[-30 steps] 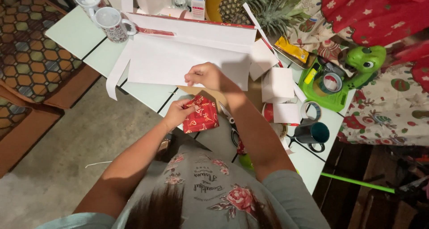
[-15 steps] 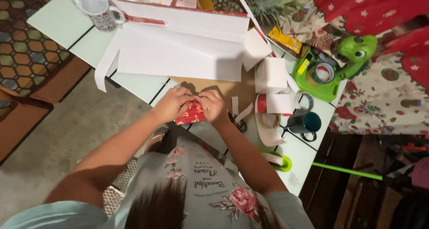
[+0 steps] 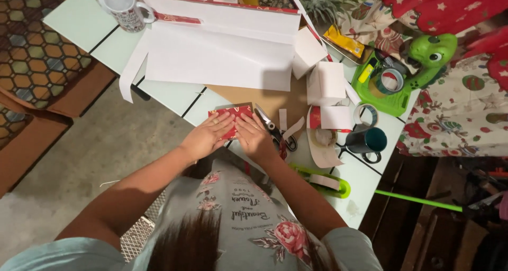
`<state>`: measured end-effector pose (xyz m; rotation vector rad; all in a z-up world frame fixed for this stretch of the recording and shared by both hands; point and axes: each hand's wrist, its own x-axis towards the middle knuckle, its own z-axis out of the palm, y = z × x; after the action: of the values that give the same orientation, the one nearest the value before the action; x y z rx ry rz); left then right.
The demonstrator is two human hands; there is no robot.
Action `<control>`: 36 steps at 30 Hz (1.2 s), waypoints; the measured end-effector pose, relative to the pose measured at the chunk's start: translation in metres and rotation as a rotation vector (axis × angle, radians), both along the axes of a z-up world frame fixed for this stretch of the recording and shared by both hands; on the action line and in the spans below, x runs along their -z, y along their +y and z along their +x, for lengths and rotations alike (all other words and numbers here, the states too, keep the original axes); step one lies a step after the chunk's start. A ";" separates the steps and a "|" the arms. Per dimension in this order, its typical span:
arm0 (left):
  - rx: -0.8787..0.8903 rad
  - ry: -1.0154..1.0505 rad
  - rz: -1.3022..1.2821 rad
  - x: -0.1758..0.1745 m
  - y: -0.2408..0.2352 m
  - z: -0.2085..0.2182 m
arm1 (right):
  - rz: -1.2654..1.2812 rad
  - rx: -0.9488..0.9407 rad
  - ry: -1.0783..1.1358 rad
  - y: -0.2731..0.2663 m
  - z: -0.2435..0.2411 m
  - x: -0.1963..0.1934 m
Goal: The person wraps a small rectangular box with red patterned wrapping paper on a cluttered table. They fold the paper around the box, use scissors to trim the excess, and secure the edges with tape.
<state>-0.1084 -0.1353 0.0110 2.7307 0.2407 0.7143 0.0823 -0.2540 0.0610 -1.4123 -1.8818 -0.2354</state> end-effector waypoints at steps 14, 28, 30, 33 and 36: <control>0.055 0.299 -0.410 -0.035 0.054 0.041 | -0.426 0.444 0.991 -0.095 -0.001 -0.022; 0.143 0.578 -0.232 -0.045 0.068 0.058 | 0.390 1.325 1.822 -0.156 -0.039 0.015; 0.147 0.552 -0.301 -0.024 0.075 0.058 | 0.363 1.266 1.905 -0.141 -0.030 0.009; 0.188 0.579 -0.397 -0.028 0.077 0.058 | 0.530 1.170 2.071 -0.123 -0.028 -0.019; 0.244 0.513 -0.484 -0.047 0.078 0.056 | 0.679 1.145 2.139 -0.121 -0.019 0.025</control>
<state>-0.0525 -0.0573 0.0582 2.3607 0.1591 -0.1143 0.0632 -0.3749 0.0360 -0.9925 0.7334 0.1402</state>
